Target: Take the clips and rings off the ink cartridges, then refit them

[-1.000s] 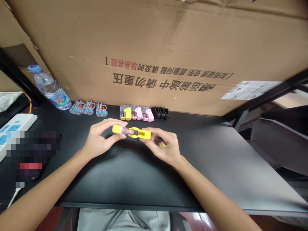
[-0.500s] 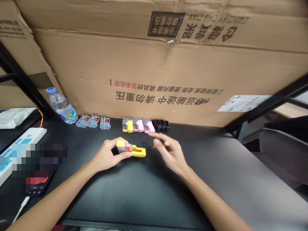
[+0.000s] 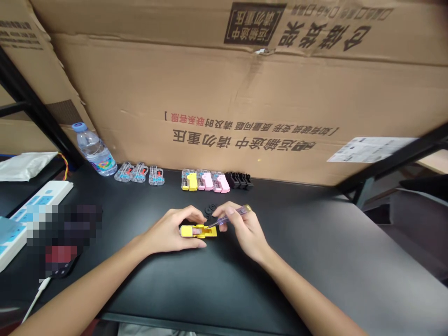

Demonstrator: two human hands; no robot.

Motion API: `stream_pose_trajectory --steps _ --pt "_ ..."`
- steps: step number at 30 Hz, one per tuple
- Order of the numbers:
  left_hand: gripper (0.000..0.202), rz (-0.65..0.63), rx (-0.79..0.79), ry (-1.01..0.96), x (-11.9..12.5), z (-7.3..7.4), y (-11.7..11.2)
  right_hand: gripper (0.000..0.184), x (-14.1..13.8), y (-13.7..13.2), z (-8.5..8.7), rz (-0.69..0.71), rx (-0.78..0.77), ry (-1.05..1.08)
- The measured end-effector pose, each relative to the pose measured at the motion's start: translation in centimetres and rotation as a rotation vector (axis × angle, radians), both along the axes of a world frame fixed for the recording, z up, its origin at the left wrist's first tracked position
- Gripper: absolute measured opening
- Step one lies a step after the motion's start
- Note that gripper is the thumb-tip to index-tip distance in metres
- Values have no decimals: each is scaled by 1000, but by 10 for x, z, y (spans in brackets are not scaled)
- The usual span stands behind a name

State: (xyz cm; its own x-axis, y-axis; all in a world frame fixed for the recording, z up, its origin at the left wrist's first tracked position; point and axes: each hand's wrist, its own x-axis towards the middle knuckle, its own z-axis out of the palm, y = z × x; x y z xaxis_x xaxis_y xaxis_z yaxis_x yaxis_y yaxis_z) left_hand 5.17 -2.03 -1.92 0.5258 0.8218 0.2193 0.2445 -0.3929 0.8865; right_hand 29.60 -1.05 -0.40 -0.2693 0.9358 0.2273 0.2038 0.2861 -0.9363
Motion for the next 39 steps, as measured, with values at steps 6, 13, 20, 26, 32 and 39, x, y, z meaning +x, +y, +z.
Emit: stream_pose_trajectory --steps 6,13,20,26,32,39 --pt "29 84 49 126 -3 1 0 37 18 19 -3 -161 126 -181" --pt "28 78 65 137 -10 3 3 22 10 20 -3 -83 40 -277" --pt "28 44 70 135 -10 3 3 24 15 28 -12 -155 35 -281" --pt "27 31 67 136 -11 2 4 26 14 25 -10 -164 32 -226" --pt "27 26 56 145 -10 4 3 24 9 23 -9 -126 60 -284" --pt "35 50 -5 84 -5 -2 2 24 14 21 0 -232 128 -198"
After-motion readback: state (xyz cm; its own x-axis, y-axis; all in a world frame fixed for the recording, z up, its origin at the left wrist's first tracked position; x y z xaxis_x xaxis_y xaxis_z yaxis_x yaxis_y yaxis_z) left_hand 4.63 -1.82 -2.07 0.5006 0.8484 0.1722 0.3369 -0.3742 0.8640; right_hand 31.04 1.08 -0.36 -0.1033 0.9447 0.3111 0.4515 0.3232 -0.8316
